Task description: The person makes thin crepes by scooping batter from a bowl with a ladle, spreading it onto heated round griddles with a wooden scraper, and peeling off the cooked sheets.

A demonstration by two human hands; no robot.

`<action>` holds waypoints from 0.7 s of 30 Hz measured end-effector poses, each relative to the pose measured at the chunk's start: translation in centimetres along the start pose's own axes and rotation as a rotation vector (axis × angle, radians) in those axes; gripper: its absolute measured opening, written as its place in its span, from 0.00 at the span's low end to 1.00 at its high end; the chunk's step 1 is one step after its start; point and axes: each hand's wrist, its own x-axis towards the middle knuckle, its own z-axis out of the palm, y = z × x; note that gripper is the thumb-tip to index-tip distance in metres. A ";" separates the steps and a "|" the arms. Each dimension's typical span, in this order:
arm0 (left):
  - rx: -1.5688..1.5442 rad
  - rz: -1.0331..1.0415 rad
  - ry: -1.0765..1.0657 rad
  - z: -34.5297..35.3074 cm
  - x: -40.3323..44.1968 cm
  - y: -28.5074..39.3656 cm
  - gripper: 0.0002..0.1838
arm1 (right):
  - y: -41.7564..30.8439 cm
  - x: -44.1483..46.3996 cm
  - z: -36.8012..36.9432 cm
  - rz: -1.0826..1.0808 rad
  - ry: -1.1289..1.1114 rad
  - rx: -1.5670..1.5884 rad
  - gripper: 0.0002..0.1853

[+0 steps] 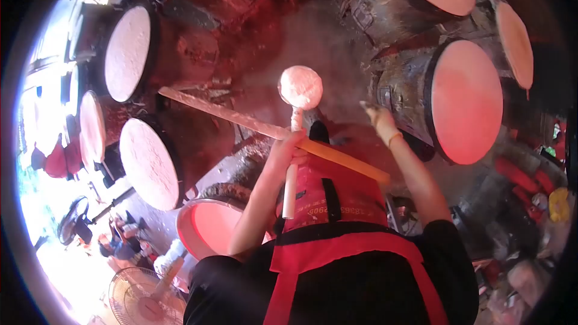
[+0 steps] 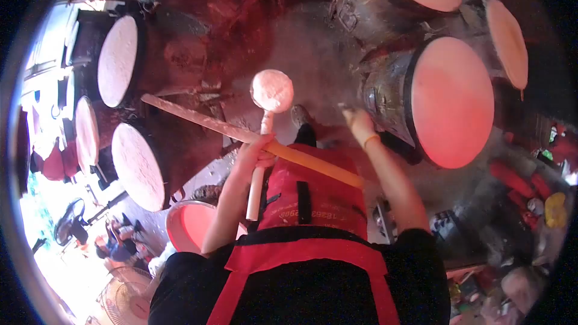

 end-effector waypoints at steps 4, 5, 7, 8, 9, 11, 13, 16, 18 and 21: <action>-0.093 -0.046 0.084 -0.4 0.5 0.5 0.07 | 11.8 9.7 -1.9 0.160 0.255 -0.403 0.26; -0.124 -0.044 0.098 -0.1 0.5 0.5 0.07 | 14.7 11.8 -2.4 0.061 0.309 -0.454 0.26; -0.183 -0.047 0.129 0.7 -0.1 1.4 0.08 | 17.3 14.8 -3.0 0.077 0.293 -0.412 0.29; -0.228 -0.030 0.112 0.9 -0.4 1.6 0.09 | 17.7 15.5 -3.2 0.131 0.294 -0.373 0.29; -0.239 -0.030 0.123 1.0 -0.4 1.8 0.10 | 17.1 15.6 -3.4 0.187 0.298 -0.333 0.29; -0.252 -0.032 0.133 1.3 -0.8 2.3 0.11 | 21.0 17.0 -4.2 0.147 0.260 -0.421 0.28; -0.282 -0.035 0.120 1.5 -1.1 2.6 0.11 | 21.1 16.5 -5.0 0.240 0.212 -0.252 0.28; -0.297 -0.033 0.118 1.7 -1.4 3.5 0.11 | 21.3 16.0 -5.4 0.292 0.203 -0.182 0.30; -0.298 -0.033 0.120 1.8 -1.5 4.0 0.11 | 20.4 15.2 -5.7 0.373 0.179 -0.100 0.31; -0.292 -0.033 0.118 2.1 -2.0 4.0 0.11 | 19.5 13.9 -6.2 0.452 0.155 -0.013 0.33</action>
